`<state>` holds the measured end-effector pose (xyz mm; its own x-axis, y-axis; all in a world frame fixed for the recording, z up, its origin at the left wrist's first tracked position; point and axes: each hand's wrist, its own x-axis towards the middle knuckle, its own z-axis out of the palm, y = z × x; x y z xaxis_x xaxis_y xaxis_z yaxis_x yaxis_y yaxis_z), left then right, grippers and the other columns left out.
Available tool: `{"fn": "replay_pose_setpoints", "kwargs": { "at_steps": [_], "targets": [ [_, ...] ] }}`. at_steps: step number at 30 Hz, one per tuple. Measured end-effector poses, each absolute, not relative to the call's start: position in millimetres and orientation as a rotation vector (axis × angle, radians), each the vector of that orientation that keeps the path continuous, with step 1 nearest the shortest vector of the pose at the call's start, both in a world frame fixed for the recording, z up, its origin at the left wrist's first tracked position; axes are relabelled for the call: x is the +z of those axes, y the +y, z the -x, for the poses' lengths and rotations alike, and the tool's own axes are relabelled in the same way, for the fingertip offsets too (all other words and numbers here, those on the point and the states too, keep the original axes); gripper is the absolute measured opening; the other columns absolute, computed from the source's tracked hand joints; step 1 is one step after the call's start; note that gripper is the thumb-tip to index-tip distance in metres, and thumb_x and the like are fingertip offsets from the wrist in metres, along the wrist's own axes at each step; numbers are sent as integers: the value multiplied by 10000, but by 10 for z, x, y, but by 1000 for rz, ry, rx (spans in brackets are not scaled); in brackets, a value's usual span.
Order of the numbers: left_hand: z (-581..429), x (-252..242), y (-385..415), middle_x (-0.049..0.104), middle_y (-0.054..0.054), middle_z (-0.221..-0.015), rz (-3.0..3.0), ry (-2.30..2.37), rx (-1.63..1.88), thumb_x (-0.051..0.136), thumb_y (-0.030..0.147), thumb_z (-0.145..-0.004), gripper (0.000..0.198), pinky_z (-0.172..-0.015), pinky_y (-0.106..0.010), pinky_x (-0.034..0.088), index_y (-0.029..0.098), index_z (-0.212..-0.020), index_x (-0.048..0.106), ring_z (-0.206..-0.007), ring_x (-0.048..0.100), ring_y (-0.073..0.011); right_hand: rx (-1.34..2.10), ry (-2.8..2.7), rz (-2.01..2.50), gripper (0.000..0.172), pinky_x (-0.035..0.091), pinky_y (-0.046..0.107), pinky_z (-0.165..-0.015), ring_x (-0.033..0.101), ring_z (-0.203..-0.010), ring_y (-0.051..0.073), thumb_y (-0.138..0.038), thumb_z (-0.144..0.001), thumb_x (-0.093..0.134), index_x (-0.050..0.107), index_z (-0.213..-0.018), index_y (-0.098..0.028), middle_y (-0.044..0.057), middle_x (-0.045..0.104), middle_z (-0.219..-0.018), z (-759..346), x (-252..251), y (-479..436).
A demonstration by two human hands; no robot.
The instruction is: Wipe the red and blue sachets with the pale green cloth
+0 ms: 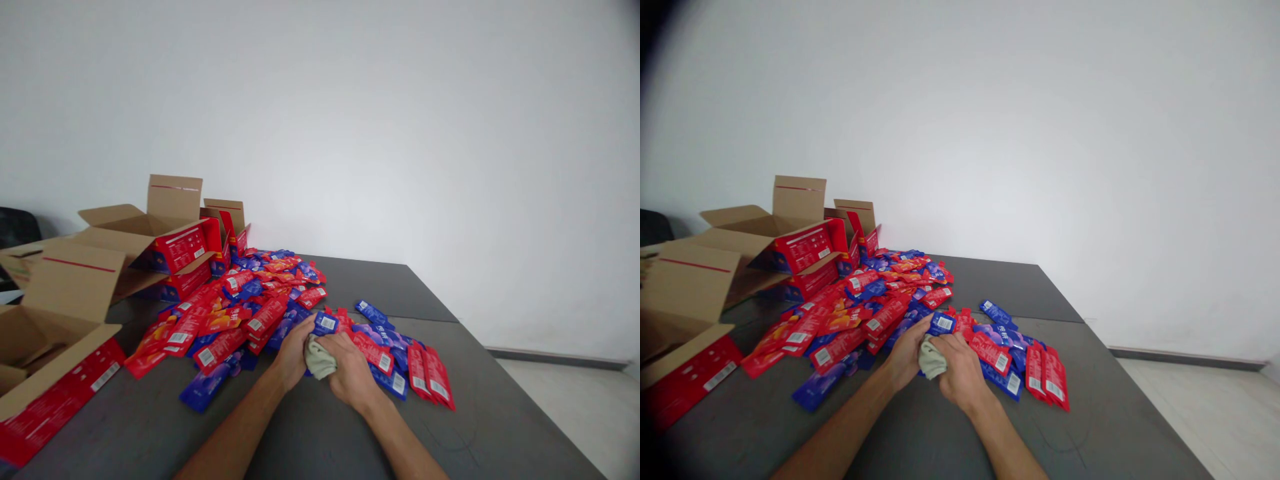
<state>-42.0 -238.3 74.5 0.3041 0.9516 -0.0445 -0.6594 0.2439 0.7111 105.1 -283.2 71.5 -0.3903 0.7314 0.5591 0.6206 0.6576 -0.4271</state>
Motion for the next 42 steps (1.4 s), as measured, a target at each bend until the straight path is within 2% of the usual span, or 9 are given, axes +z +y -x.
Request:
{"fn": "replay_pose_setpoints", "kwargs": {
  "at_steps": [7, 13, 17, 20, 25, 29, 32, 35, 42],
  "targets": [
    [543, 864, -2410, 738, -77, -1107, -790, 476, 1041, 653, 294, -854, 407, -952, -349, 471, 203, -1250, 670, -1077, 650, -246, 205, -1921, 1008, 498, 498, 411, -897, 607, -1047, 255, -69, -856, 531, 604, -1303, -275, 76, 674, -1178, -1055, 763, -2835],
    [639, 885, -2358, 650, -73, -1321, -1049, 824, 1216, 642, 282, -837, 395, -925, -383, 497, 246, -1226, 701, -1239, 544, -305, 198, -1809, 1124, 428, 509, 433, -895, 624, -1032, 271, -114, -853, 579, 634, -1253, -253, 95, 686, -1155, -1094, 680, -2758],
    [766, 967, -2305, 610, -48, -1374, -1378, 935, 1452, 673, 261, -824, 402, -1170, -404, 275, 281, -1223, 709, -1373, 414, -286, 166, -1779, 1205, 391, 515, 441, -889, 639, -1022, 280, -156, -863, 576, 654, -1236, -246, 92, 699, -1153, -1175, 649, -2669],
    [917, 945, -2203, 561, -68, -1423, -1601, 1227, 1638, 688, 255, -810, 484, -1218, -443, 142, 291, -1292, 663, -1401, 355, -309, 131, -1744, 1260, 372, 517, 456, -887, 650, -1005, 288, -173, -859, 558, 676, -1205, -245, 86, 710, -1142, -1258, 670, -2614],
    [1129, 782, -2037, 535, -131, -1437, -1871, 2004, 1464, 566, 211, -868, 485, -1146, -571, 248, 230, -1351, 600, -1359, 403, -348, 94, -1677, 1429, 366, 515, 434, -901, 662, -1003, 285, -194, -830, 549, 694, -1166, -214, 87, 720, -1121, -1414, 677, -2550],
    [1093, 729, -2036, 507, -149, -1455, -2032, 2273, 1375, 523, 167, -877, 384, -1165, -593, 188, 194, -1229, 675, -1441, 292, -355, 88, -1627, 1485, 401, 501, 434, -929, 656, -1042, 294, -221, -807, 588, 682, -1196, -217, 88, 713, -1156, -1493, 614, -2502],
    [877, 674, -2097, 568, -132, -1383, -2232, 2028, 1297, 452, 158, -915, 349, -1147, -500, 278, 204, -1159, 697, -1379, 398, -306, 78, -1609, 1485, 417, 500, 432, -931, 656, -1042, 298, -213, -790, 600, 679, -1199, -226, 84, 713, -1155, -1509, 582, -2481],
    [550, 537, -2168, 674, -121, -1142, -2335, 1624, 1079, 349, 180, -968, 367, -994, -379, 423, 200, -1091, 693, -1120, 585, -245, 67, -1624, 1457, 406, 505, 435, -910, 661, -1009, 294, -190, -790, 584, 681, -1182, -223, 82, 719, -1127, -1496, 589, -2484],
    [207, 181, -2140, 681, -137, -1066, -2248, 1573, 864, 447, 259, -946, 282, -933, -386, 394, 190, -1091, 679, -1057, 583, -277, 49, -1669, 1416, 403, 510, 417, -844, 662, -953, 287, -130, -767, 574, 695, -1137, -237, 72, 729, -1068, -1448, 596, -2491]
  ]
}}
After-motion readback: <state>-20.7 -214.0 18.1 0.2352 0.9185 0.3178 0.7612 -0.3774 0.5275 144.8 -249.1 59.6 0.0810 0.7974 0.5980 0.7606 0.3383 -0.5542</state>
